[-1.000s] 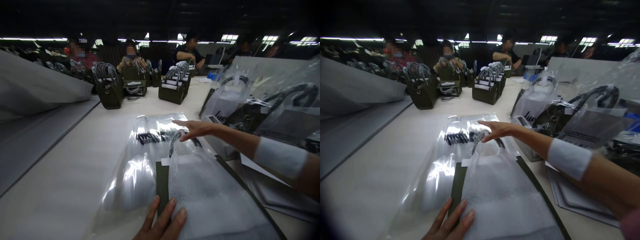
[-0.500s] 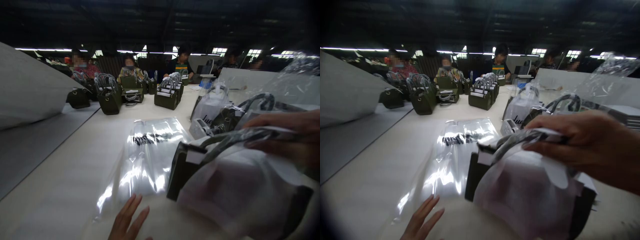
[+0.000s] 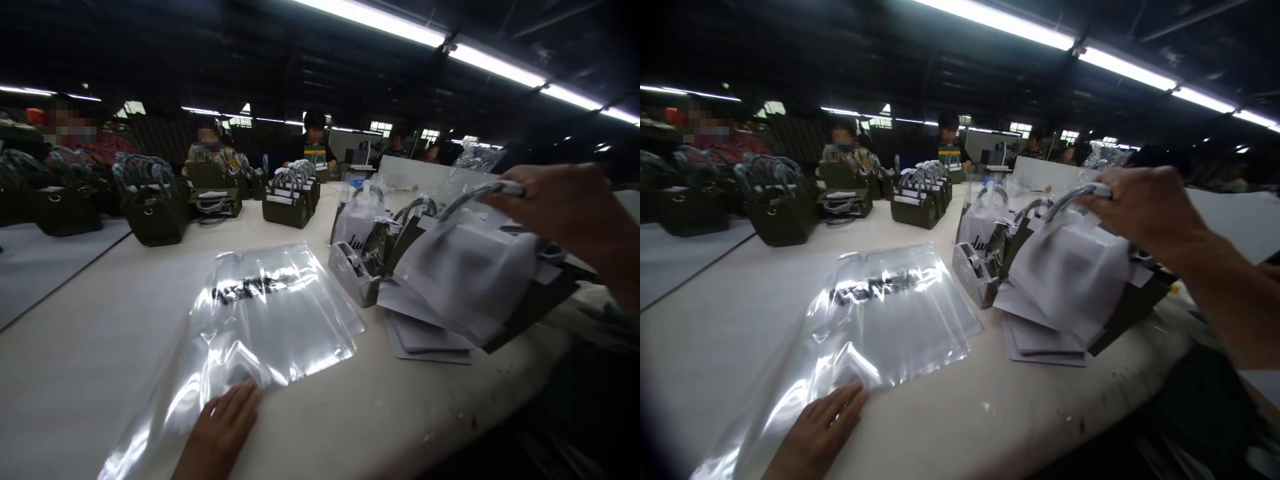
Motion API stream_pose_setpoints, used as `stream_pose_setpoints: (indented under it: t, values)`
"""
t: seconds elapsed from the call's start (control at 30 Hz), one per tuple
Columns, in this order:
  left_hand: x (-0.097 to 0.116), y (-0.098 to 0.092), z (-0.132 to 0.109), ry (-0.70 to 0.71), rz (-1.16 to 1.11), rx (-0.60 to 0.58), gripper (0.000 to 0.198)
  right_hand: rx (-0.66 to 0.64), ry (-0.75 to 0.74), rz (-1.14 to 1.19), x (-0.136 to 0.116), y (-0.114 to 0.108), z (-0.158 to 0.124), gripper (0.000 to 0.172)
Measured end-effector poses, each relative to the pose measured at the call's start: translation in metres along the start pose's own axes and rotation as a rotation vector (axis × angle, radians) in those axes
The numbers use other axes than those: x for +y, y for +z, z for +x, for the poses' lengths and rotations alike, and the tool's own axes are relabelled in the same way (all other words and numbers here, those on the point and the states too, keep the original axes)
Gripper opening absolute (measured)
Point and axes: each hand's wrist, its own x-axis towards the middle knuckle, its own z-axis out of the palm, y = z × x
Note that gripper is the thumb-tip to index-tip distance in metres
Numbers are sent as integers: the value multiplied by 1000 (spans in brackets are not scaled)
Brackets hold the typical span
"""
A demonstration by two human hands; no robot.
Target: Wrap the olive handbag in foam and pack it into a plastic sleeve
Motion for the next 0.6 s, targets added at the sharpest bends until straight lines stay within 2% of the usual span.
stream_pose_setpoints:
  t: [0.1,0.23,0.47,0.6]
  values:
    - [-2,-3,1,6,-36,2,28,8,-26,-88,-13,19,-10,32]
    - [-4,-1,0,9,-34,-41,29,12,-74,-167,-8,37,-18,35]
    - [-11,-1,4,63,-23,-50,33,54,-47,-159,-1,61,-5,39]
    - [-13,1,-2,55,-42,-77,39,89,-170,-111,8,62,-13,36]
